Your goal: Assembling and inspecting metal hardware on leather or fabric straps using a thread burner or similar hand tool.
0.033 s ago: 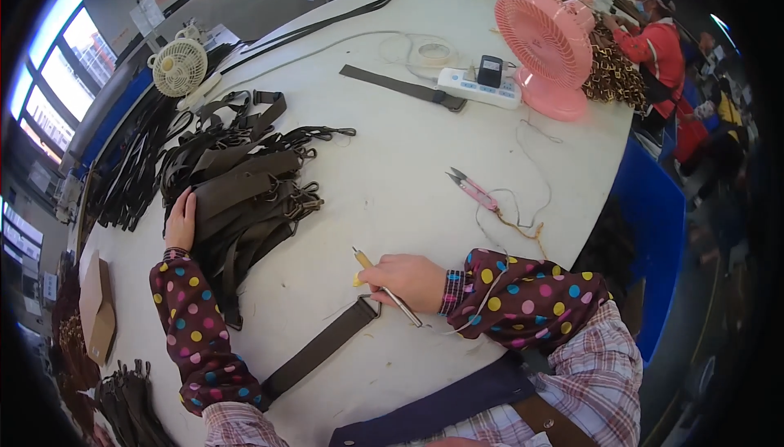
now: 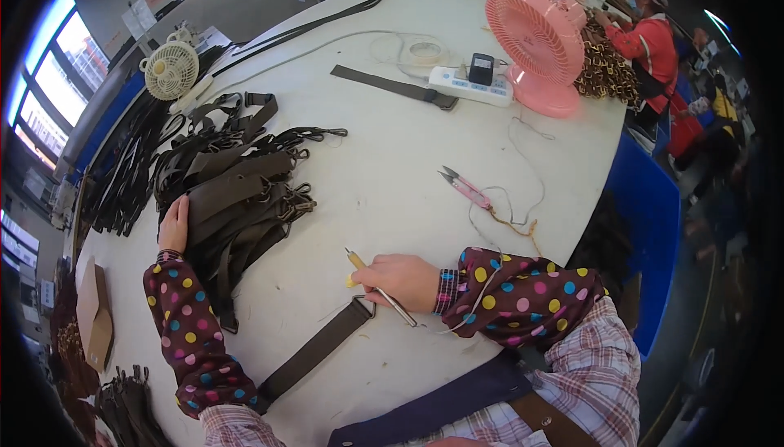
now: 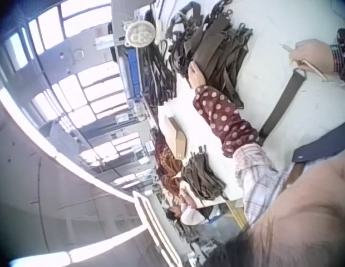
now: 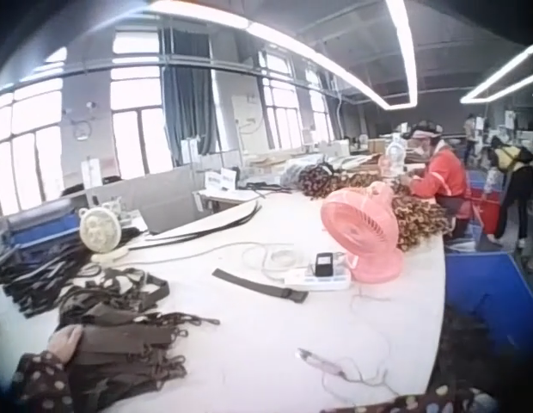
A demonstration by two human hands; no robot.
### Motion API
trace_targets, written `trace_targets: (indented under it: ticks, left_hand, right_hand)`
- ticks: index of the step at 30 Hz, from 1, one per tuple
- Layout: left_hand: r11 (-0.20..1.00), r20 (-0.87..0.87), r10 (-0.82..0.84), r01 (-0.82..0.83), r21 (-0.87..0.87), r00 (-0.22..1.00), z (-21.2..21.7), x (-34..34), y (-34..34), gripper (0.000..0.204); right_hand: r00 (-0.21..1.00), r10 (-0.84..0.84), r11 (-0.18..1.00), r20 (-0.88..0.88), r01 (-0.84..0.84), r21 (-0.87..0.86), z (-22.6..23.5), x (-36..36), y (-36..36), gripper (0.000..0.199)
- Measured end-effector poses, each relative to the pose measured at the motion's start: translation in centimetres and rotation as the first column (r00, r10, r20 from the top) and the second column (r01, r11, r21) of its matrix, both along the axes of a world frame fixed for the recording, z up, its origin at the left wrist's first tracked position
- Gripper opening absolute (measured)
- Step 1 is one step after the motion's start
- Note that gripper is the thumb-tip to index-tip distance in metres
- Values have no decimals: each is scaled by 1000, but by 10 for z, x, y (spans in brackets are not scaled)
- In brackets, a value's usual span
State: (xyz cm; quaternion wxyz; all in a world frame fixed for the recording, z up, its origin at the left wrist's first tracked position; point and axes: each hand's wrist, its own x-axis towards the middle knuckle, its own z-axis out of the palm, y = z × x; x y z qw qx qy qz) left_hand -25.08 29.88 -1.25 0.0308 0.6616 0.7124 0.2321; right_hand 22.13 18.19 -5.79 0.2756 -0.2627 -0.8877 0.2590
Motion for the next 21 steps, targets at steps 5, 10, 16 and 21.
trace_targets:
  ticks: [5, 10, 16, 21]
  left_hand:
    - [984, -41, 136, -140, -106, 990, -4, 12, -14, 61]
    - [1000, -164, 16, -12, 21, 986, -21, 31, -59, 53]
    - [958, -315, 211, -132, 254, 925, -16, 69, -116, 36]
    - [887, 10, -207, 183, 425, 978, 32, 169, -145, 18]
  right_hand:
    - [999, 37, 995, -8, -36, 95, -3, -2, -2, 26]
    - [999, 36, 989, 7, -36, 143, -7, 3, -6, 25]
    - [971, -177, 958, -163, 208, 199, 13, 6, -1, 26]
    - [847, -269, 908, -458, 382, 172, 31, 13, 14, 29]
